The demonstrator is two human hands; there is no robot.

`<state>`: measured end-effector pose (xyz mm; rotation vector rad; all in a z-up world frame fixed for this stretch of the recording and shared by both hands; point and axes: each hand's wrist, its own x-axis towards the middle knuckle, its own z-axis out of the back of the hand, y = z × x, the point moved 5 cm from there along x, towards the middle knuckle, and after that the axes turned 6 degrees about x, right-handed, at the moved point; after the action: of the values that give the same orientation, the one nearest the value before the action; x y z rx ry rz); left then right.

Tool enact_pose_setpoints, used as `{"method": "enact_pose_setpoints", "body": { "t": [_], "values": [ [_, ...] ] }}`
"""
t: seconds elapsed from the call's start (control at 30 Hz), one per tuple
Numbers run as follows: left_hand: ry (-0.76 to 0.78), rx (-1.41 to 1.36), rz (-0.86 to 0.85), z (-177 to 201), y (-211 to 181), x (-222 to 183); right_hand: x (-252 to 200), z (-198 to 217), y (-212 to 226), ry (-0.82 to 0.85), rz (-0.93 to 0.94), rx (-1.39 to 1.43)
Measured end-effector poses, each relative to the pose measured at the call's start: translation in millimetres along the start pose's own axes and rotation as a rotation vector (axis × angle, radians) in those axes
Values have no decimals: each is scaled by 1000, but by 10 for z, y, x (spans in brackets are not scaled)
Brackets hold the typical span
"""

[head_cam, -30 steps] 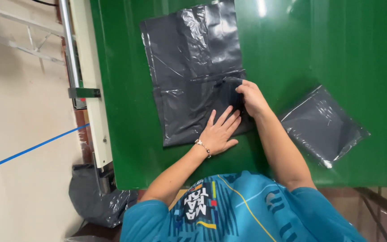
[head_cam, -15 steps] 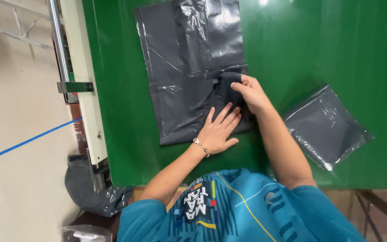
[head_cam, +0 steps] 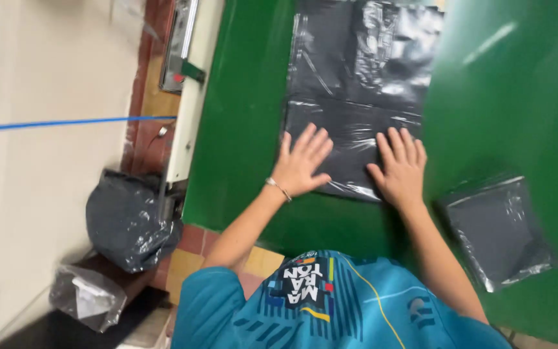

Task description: Folding black plastic bags and inserting them into clear plastic sleeves for packaging.

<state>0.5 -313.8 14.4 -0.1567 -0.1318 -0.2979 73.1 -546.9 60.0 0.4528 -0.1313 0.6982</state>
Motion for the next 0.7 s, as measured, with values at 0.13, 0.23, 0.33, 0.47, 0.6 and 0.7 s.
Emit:
{"method": "enact_pose_setpoints", "body": {
  "t": [0.13,0.23,0.33,0.47,0.6,0.7],
  "values": [
    [100,75,210,348,693,-177,148,2,-272,-30,43,-79],
    [-75,-38,508,719,1505,-490,622,206,-532,-71,91,224],
    [-669,51,535,1149,2205,-853,997,330,-864,-123,88,26],
    [-334,7,815,668,3100,-930,1643,73,-1320,-35,-71,-8],
    [55,-148,900,908,3029,-631,2057,-161,-1562,164,-446,-22],
    [73,-99,886,936,3022,-589,2175,-269,-1588,209,-457,-66]
  ]
}}
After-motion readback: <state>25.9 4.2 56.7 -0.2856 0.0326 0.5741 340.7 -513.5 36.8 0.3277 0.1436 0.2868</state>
